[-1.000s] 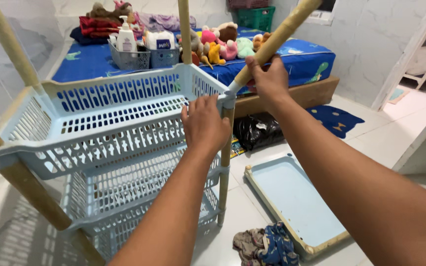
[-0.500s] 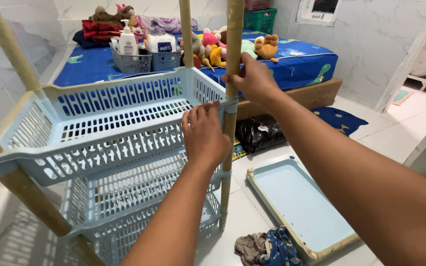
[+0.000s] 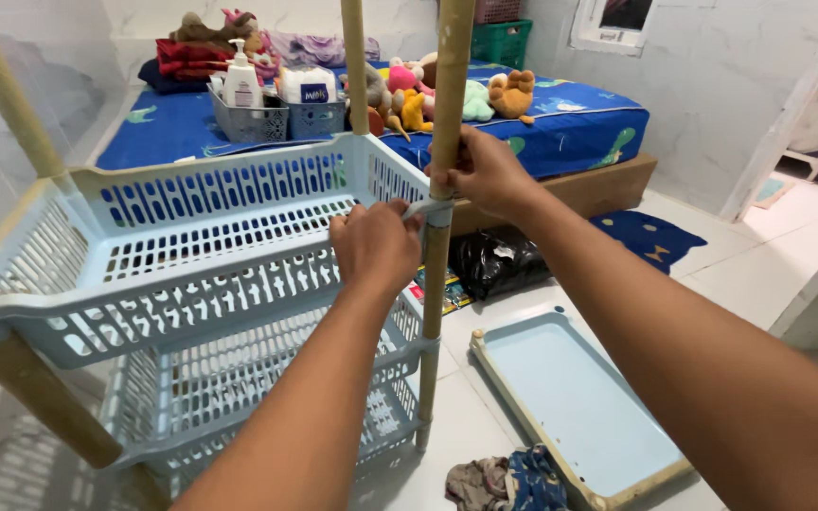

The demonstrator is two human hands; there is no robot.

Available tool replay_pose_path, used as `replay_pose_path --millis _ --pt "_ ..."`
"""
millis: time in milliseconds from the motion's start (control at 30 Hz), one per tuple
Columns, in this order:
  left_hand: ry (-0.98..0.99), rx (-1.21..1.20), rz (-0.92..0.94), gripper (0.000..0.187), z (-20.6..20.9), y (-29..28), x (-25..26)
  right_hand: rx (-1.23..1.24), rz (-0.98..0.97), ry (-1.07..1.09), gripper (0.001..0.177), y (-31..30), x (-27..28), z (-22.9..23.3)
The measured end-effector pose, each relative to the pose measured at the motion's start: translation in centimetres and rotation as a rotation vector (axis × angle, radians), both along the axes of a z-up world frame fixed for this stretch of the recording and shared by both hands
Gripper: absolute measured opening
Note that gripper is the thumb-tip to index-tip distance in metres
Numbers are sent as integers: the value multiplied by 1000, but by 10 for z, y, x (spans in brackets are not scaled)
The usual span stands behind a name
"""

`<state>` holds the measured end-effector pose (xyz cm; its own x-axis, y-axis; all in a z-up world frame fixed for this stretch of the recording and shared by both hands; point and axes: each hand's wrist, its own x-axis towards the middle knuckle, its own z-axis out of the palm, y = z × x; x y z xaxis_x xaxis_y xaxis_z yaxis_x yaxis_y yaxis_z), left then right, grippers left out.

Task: The person wipes a light blue plastic basket with a cloth, then places it on a wooden frame. They insert wooden poles into the basket's corner holes to form a three-tier rack, repeating the process for each tier. Finally, they wipe a shallow tray with the cloth.

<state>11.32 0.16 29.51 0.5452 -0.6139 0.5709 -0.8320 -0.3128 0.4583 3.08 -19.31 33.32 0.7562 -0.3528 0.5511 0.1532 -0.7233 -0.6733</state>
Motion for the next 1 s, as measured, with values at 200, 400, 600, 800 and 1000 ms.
replay_pose_path --millis 200,400,600,800,1000 --pt "-12 11 5 26 5 6 -3 -237 -368 12 25 42 -9 7" --pt "-50 56 -100 26 9 32 -19 154 7 271 34 45 -41 46" --pt "93 288 -251 37 34 34 -14 533 398 58 35 80 -46 82" --pt "-153 469 -168 54 30 26 -16 644 553 -7 23 61 -25 66" --pt "-251 196 -140 31 7 15 -12 655 175 -177 35 73 -15 52"
